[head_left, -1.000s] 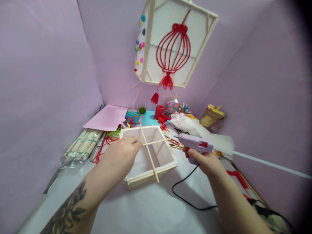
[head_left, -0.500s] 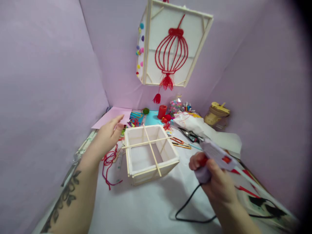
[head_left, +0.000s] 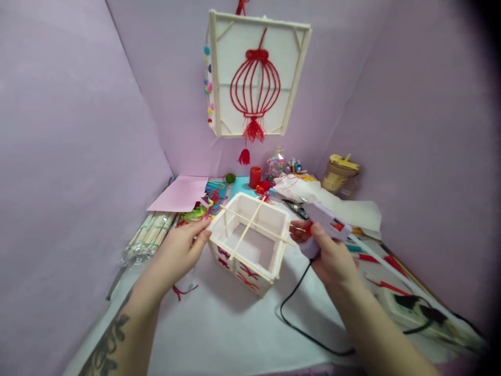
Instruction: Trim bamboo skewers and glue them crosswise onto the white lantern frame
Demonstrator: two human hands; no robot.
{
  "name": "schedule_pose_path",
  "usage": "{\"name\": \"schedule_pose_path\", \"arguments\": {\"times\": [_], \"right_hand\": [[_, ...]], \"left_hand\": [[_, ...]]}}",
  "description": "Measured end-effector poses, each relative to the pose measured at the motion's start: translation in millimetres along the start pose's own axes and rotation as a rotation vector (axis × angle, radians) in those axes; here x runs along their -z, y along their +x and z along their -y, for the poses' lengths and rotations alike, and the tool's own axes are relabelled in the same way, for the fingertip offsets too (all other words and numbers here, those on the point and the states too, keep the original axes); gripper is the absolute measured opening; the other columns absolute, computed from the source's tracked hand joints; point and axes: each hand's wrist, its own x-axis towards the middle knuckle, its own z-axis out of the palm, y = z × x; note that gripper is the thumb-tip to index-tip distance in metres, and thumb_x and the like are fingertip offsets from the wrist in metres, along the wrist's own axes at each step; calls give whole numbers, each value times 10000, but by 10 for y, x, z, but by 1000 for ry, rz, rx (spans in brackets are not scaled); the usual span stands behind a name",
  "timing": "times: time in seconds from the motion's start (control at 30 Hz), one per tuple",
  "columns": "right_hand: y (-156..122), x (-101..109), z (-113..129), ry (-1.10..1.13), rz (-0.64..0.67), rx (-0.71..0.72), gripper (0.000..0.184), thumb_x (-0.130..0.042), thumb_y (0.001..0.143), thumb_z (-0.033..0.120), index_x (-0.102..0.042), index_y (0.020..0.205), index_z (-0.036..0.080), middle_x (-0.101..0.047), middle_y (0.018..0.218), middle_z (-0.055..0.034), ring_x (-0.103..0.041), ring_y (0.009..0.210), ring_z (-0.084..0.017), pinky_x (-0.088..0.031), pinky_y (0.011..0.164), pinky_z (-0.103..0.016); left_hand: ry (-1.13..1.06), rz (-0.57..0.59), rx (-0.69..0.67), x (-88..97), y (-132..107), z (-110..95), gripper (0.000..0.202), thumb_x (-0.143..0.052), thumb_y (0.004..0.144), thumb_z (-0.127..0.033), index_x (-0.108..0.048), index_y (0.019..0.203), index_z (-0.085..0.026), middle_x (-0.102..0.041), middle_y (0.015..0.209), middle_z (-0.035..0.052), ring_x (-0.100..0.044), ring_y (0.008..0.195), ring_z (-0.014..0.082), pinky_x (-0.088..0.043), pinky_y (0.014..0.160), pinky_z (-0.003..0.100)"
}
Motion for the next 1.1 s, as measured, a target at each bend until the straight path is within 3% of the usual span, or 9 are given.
{"name": "schedule_pose_path", "arguments": {"times": [0.27,0.4,0.53,0.7,0.87,0.97,1.1], "right_hand": [[351,-76,232,-72,232,-64,407,-779,646,558,-712,830,201,-748,949,-85,-698,854,-254,-553,802,-413],[314,28,273,-77,206,-45,373,-779,663,531,-704,816,199,-727,1036,-86,-690,920,-267,-557,810,-421],[164,230,343,-109,113,-28,343,-788,661,512,-711,821,218,-710,1025,-71,-675,954,-272,-576,742,-381],[-122,388,451,-176,93,10,343,-772,657,542,-716,812,242,-702,960,-69,-668,882,-263,-583,673,-375],[-423,454,487,-265,89,99,325,-749,688,531,-706,789,224,-666,719,-54,-610,623,-199,-516,525,-320],[-608,469,420,-377,135,29,364,-744,683,544,-718,799,200,-674,664,-68,-610,579,-206,-484,475,-310],[-837,401,287,-461,119,-98,431,-742,653,589,-718,781,178,-671,610,-60,-623,553,-205,-478,449,-289]], "left_hand": [[30,1,-42,-16,-510,-328,310,-473,924,-365,-634,1139,-211,-752,902,21,-704,756,165,-534,648,238],[-10,3,-83,-25,-590,-389,185,-513,907,-314,-639,1009,-226,-741,849,-10,-694,733,144,-517,613,215],[-44,7,-93,-51,-628,-448,128,-539,896,-294,-639,939,-227,-737,838,-12,-689,717,141,-513,608,213],[-19,-6,-115,-72,-664,-495,146,-534,906,-314,-639,969,-234,-726,846,-13,-679,718,137,-517,633,226],[83,-176,-215,-105,-678,-562,164,-543,904,-312,-647,948,-194,-686,862,40,-648,778,163,-515,688,276],[97,-306,-292,-192,-672,-666,126,-561,897,-264,-659,917,-188,-667,883,59,-624,852,180,-510,756,304],[71,-337,-402,-378,-673,-829,112,-565,891,-206,-671,926,-202,-667,923,64,-596,907,187,-499,845,343]]}}
